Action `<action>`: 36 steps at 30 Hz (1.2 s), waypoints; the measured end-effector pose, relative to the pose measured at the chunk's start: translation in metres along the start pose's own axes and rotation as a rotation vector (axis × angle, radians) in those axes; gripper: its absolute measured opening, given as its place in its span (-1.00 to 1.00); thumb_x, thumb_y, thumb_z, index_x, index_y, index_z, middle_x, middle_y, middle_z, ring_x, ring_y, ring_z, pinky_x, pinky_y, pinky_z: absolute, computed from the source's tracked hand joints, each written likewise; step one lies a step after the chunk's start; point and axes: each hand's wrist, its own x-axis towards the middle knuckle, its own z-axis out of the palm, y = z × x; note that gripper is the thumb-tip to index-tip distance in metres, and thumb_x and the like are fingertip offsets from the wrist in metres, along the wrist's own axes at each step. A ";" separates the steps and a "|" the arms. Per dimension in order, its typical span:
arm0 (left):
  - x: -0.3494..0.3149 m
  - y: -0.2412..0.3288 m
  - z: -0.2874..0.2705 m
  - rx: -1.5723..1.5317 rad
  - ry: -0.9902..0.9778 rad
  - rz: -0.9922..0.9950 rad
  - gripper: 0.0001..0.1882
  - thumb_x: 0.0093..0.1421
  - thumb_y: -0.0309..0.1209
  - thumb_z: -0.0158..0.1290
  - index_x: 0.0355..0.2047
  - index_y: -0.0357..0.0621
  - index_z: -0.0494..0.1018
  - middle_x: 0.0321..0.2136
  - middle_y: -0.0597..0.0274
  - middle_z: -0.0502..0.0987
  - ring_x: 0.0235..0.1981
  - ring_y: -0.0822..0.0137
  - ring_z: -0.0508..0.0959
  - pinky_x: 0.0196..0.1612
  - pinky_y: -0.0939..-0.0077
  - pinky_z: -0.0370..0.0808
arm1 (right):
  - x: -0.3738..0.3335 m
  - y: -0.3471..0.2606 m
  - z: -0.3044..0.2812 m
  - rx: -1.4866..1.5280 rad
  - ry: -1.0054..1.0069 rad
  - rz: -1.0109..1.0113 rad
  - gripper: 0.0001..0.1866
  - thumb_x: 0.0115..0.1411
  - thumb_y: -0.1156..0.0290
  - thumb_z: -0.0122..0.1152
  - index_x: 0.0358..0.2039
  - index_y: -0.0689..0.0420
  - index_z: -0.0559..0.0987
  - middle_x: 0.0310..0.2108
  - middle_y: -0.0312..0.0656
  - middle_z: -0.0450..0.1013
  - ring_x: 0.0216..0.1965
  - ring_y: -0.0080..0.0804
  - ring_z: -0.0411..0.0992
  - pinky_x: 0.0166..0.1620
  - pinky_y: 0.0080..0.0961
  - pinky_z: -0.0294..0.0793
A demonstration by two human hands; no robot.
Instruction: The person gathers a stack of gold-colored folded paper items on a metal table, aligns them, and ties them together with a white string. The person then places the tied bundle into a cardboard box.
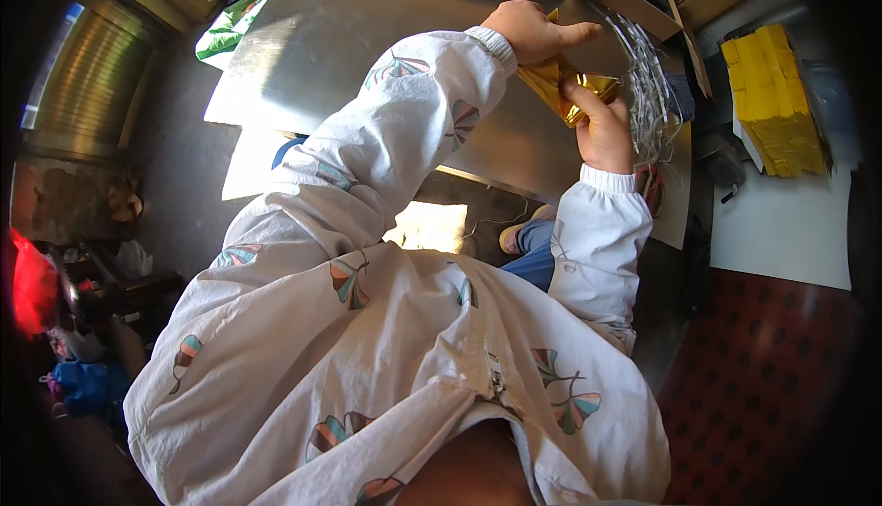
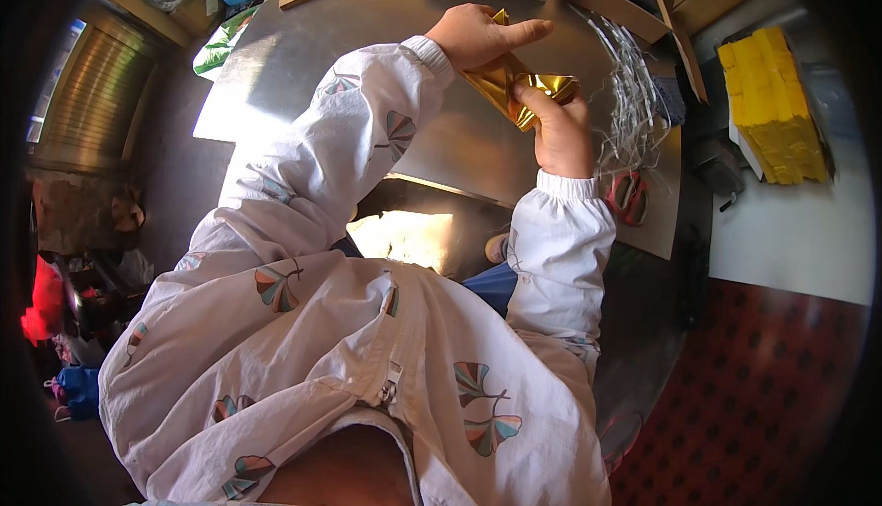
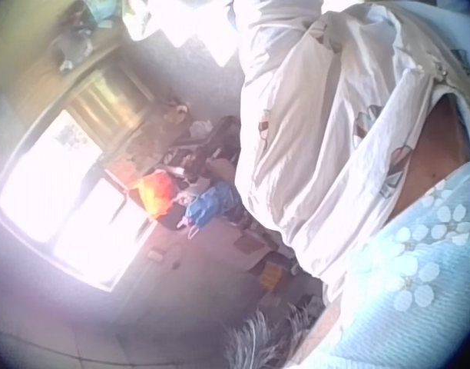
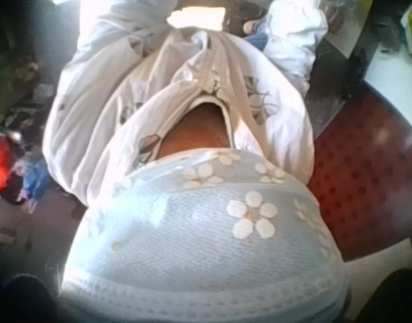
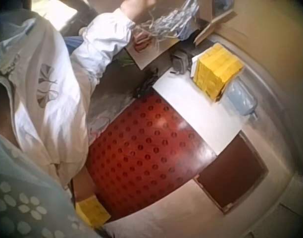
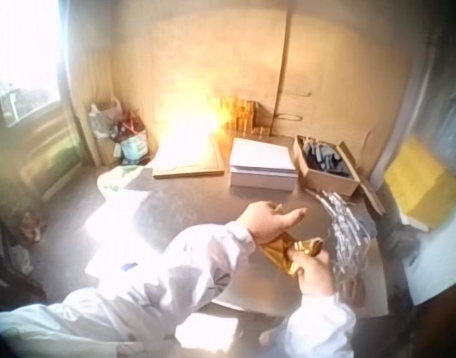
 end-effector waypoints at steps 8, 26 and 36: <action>-0.058 0.000 -0.011 -1.048 -0.342 -0.046 -0.04 0.04 0.33 -0.03 0.17 -0.26 0.21 -0.01 -0.04 0.41 0.04 0.17 0.43 0.12 0.27 0.32 | 0.000 -0.025 -0.021 0.487 -0.022 0.186 -0.75 0.14 0.50 0.11 -0.13 0.15 0.48 -0.18 -0.17 0.48 -0.16 -0.26 0.46 -0.11 -0.19 0.48; -0.102 0.043 0.044 -1.074 0.083 0.019 -0.60 0.14 -0.34 0.19 -0.13 -0.40 0.39 -0.29 0.20 0.56 -0.29 0.48 0.53 -0.17 0.60 0.47 | -0.023 -0.025 -0.016 0.366 -0.036 0.070 -0.69 0.18 0.36 0.18 -0.07 0.16 0.49 -0.11 -0.21 0.47 -0.08 -0.36 0.42 0.01 -0.30 0.39; -0.100 0.042 0.049 -0.982 0.115 0.058 -0.64 0.18 -0.37 0.11 -0.14 -0.45 0.40 -0.30 0.18 0.57 -0.30 0.49 0.52 -0.20 0.62 0.46 | -0.029 -0.034 -0.006 0.309 0.008 0.059 -0.71 0.20 0.39 0.15 -0.07 0.17 0.50 -0.08 -0.23 0.46 -0.05 -0.42 0.41 -0.01 -0.39 0.37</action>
